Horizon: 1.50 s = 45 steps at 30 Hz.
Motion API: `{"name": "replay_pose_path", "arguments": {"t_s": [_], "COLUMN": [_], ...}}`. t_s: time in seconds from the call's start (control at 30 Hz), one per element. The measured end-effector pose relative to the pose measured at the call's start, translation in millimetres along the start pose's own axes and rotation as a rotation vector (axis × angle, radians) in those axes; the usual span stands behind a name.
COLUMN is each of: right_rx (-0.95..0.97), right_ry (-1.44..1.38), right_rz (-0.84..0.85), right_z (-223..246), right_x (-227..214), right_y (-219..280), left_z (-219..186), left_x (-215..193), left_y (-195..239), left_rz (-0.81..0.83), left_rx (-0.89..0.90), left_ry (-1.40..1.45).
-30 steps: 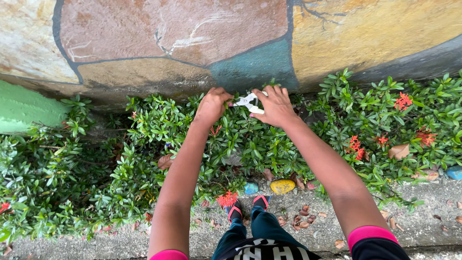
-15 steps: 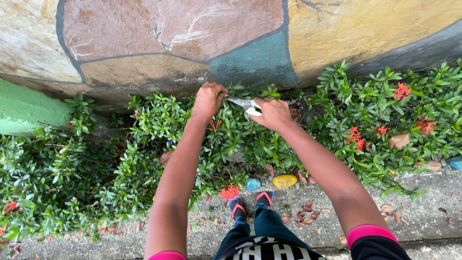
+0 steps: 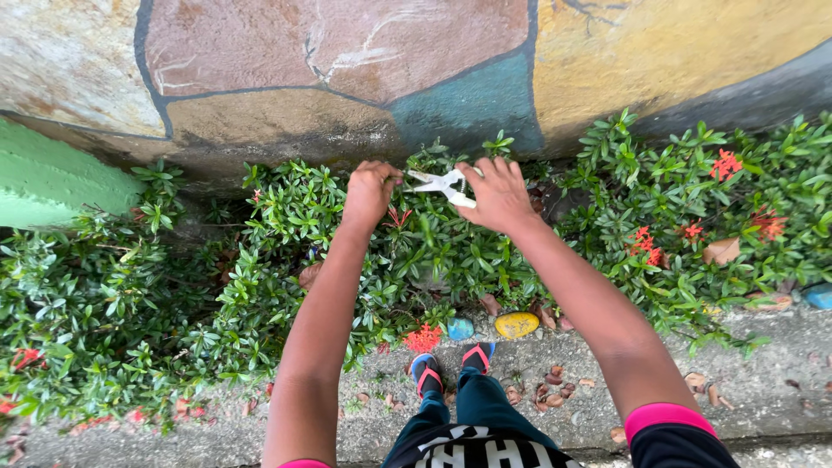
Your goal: The person uses pruning shears to trim a flowering shrub along a curb. They repeatedly reach into the foliage, cut small branches, and drop the cuttings onto the ground.
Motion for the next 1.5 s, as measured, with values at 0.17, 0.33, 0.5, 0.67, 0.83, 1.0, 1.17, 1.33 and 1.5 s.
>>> {"name": "replay_pose_path", "arguments": {"t_s": [0.17,0.33,0.5,0.67,0.83,1.0,1.17,1.33,1.5], "right_rx": [0.009,0.135,0.148,0.325,0.620,0.754,0.883,0.813,0.819], "right_ry": [-0.030,-0.161,-0.265,-0.368,-0.352,-0.323,-0.447,-0.516,-0.778], "right_rz": [0.033,0.173,-0.019,-0.144,-0.158,-0.377,-0.411,-0.457,-0.413], "right_z": [26,29,43,20,-24,-41,-59,-87,-122], "right_x": [16,53,24,2,-2,-16,-1,14,28], "right_y": [-12,-4,45,167,299,399,462,499,510], "left_z": [-24,-35,-69,-112,-149,-211,-288,-314,-296], "left_x": [20,-21,-68,-71,-17,38,65,102,124], "left_y": [1,2,7,60,104,128,160,173,139], "left_rz": [-0.003,-0.049,-0.085,0.020,0.256,0.385,0.555,0.753,0.581], "left_rx": [0.097,0.072,0.069,0.066,-0.013,0.162,0.419,0.383,0.111], "left_ry": [-0.076,0.064,0.125,0.221,0.337,0.386,0.420,0.199,0.049]}}
Point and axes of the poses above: each hand's wrist, its own y-axis away from the middle knuckle, its own x-axis out of the palm, z = x × y, the point moved 10 cm from there along -y, towards the middle knuckle, and after that the axes turned 12 degrees about -y, right-handed, at the moved point
